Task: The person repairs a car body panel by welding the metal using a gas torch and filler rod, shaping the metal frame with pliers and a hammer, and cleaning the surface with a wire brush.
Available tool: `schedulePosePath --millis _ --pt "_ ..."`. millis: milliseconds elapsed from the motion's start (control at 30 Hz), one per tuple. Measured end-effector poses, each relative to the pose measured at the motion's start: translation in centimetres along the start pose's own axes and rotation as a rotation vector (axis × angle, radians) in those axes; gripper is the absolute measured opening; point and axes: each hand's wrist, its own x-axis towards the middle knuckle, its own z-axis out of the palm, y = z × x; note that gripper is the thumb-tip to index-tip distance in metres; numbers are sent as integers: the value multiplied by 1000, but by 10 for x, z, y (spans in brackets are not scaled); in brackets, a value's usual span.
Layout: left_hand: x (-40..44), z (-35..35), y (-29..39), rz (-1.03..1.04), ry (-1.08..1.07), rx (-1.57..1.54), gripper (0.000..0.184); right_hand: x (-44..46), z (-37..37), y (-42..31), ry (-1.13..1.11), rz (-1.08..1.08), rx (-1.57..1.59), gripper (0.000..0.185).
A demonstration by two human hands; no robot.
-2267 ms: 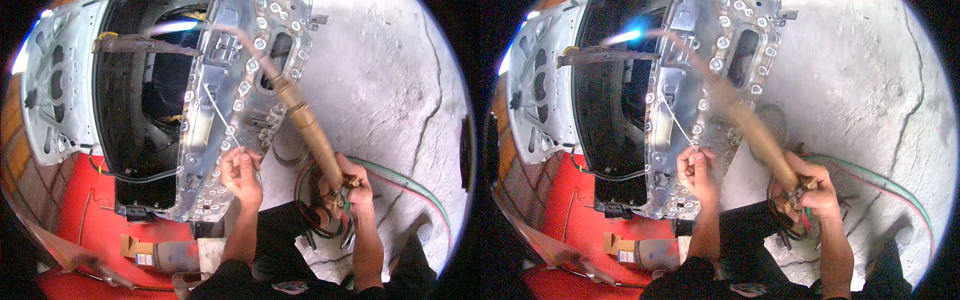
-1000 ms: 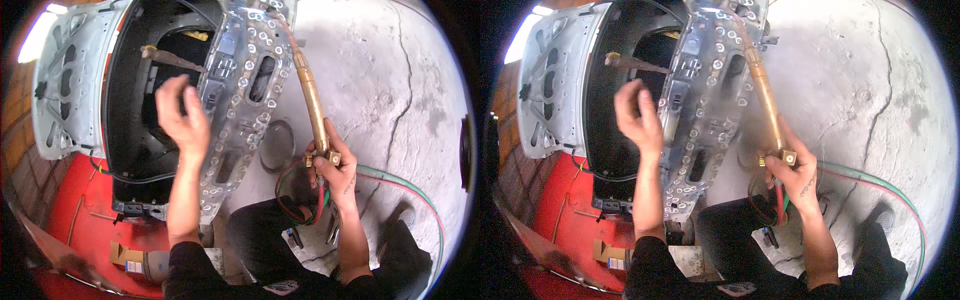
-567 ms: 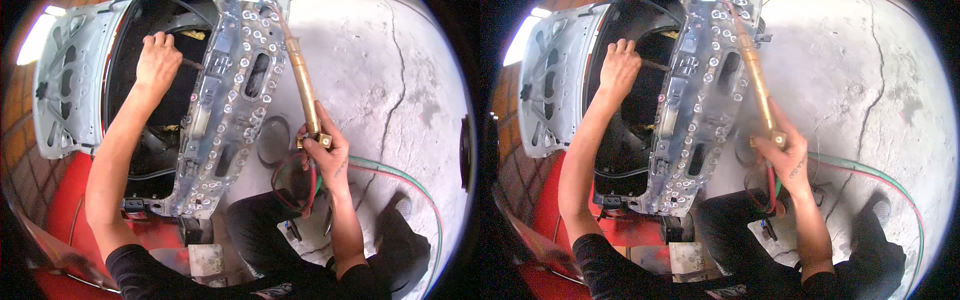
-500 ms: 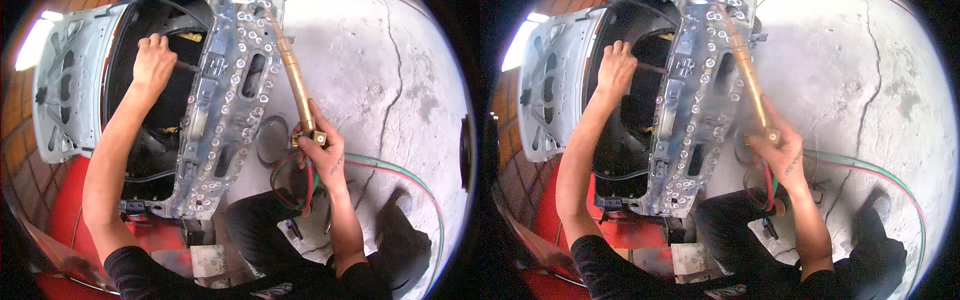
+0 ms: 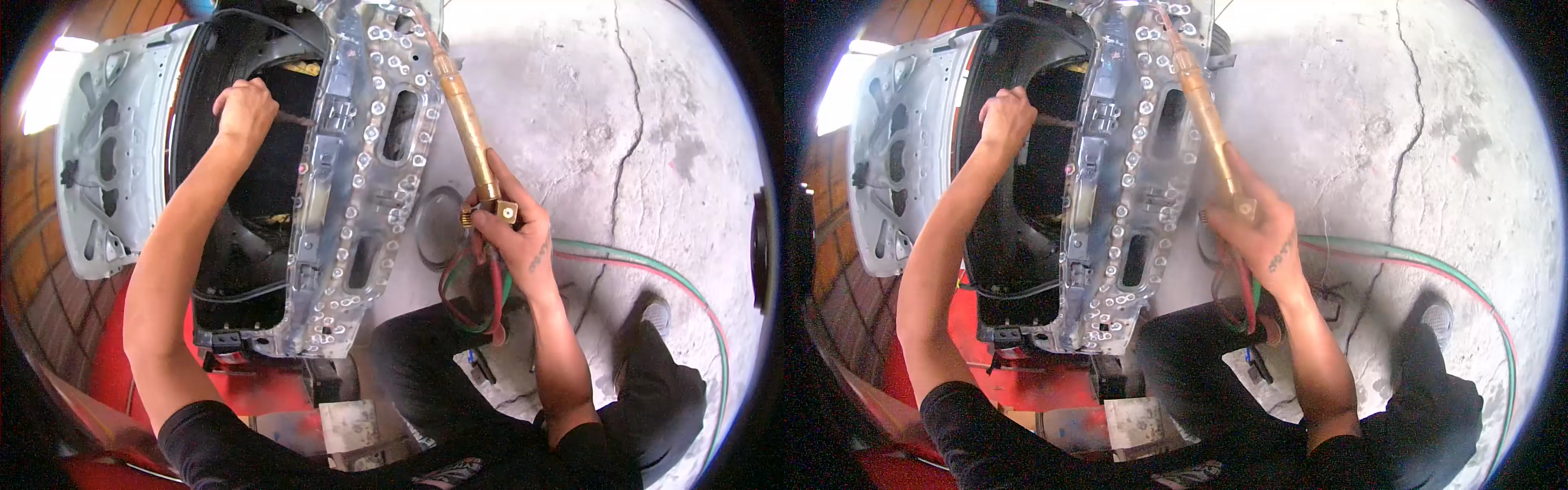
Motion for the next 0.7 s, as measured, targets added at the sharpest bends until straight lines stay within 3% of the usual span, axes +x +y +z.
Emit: schedulePosePath --millis 133,267,467,567,667,700 --pt "-4 -15 7 -125 -59 -38 15 -2 -4 -2 -15 49 -9 71" --pt "2 19 -15 119 77 -268 14 -5 -1 -3 -22 57 8 70" --pt "-3 18 -18 120 74 -219 13 -10 2 -3 -26 96 64 70" --pt "-4 5 -17 135 -26 -244 13 -13 4 -5 -34 122 84 70" --pt "-2 4 -12 -51 -2 -246 10 -12 3 -8 -27 82 54 72" --pt "2 6 -13 -26 -40 -266 11 -13 4 -8 -27 67 43 72"
